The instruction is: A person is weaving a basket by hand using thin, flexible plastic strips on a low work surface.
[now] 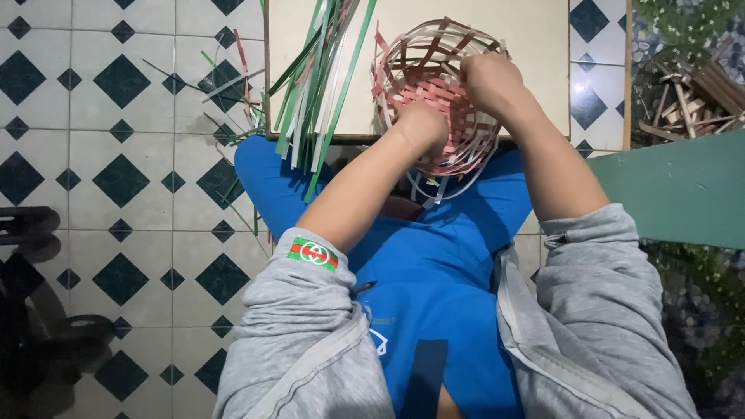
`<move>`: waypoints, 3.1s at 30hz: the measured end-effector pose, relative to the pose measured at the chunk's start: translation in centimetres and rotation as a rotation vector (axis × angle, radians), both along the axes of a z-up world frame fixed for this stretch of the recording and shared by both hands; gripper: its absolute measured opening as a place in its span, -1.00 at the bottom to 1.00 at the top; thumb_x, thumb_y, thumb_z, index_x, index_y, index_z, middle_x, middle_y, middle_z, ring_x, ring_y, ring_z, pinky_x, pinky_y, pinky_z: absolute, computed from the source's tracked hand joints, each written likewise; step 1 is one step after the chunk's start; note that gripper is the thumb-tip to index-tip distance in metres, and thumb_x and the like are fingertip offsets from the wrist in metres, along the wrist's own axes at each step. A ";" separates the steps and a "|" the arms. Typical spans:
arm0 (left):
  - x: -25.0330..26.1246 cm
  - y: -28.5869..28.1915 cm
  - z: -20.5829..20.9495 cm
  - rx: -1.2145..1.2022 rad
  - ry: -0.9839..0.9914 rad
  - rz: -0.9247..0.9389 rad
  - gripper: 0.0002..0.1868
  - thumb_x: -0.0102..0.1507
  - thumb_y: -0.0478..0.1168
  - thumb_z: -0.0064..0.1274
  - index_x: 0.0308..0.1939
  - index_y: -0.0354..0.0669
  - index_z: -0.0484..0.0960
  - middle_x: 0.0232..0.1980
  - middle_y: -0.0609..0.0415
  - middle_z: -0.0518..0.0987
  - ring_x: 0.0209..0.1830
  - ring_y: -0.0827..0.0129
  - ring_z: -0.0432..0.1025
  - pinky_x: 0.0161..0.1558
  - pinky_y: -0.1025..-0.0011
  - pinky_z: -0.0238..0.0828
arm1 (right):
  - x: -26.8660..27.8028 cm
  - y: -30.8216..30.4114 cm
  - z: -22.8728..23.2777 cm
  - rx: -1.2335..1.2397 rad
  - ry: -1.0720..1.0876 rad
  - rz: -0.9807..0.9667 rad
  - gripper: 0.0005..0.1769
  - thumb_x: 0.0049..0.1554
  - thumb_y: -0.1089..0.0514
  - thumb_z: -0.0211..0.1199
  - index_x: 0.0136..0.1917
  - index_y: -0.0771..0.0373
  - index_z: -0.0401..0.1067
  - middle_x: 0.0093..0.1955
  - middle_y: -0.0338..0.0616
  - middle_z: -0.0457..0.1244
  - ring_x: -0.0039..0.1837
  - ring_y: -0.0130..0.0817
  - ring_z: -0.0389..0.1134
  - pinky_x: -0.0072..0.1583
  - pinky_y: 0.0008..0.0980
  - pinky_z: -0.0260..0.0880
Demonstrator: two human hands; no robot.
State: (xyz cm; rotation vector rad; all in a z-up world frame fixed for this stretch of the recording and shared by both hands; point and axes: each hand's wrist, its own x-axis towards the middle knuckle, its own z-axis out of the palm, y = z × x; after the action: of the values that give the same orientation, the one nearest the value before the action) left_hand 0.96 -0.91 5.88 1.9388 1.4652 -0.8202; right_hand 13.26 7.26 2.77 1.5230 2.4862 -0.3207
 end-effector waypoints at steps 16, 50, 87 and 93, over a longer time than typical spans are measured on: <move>0.6 -0.1 0.3 0.157 0.093 -0.271 -0.19 0.03 0.36 0.27 0.25 0.16 0.42 0.19 0.23 0.48 0.23 0.17 0.32 0.05 0.21 0.33 | 0.1 -0.6 0.2 0.054 -0.007 0.057 -0.84 0.11 0.28 0.02 -0.16 0.20 0.43 -0.26 0.03 0.32 -0.24 0.02 0.31 -0.32 -0.11 0.23; 0.2 -0.6 -0.7 0.227 0.008 -0.196 -0.28 0.00 0.22 0.34 0.18 0.15 0.51 0.17 0.20 0.50 0.14 0.08 0.41 0.06 0.05 0.35 | 1.3 0.8 -6.1 0.520 0.136 0.395 -0.98 -0.26 0.18 0.24 -0.46 0.07 0.46 -0.42 -0.31 0.15 -0.38 -0.27 0.26 0.29 0.31 0.16; -9.0 -5.4 0.2 1.026 -0.951 0.538 -0.61 0.20 -0.11 0.15 0.01 -0.11 0.37 0.06 -0.11 0.34 0.05 0.13 0.35 0.05 0.23 0.51 | -0.6 1.1 -4.3 0.237 0.050 0.183 -0.83 -0.04 0.18 0.23 -0.11 0.12 0.44 -0.28 -0.05 0.36 -0.24 0.00 0.41 -0.32 -0.08 0.37; -9.7 -3.7 2.7 0.487 -0.794 0.806 -0.21 0.15 -0.42 0.02 0.43 0.04 0.11 0.09 -0.03 0.54 -0.26 0.31 0.53 -0.24 0.37 0.58 | -0.9 0.8 -4.9 0.259 0.031 0.283 -0.95 0.01 0.22 0.19 -0.21 0.22 0.44 -0.40 -0.10 0.30 -0.32 -0.13 0.37 -0.39 -0.18 0.31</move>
State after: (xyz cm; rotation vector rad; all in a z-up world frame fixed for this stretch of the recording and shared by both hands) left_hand -8.76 -4.59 8.53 1.4347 1.7445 0.6419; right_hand 12.37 8.04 -2.18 1.2270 2.8095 0.0264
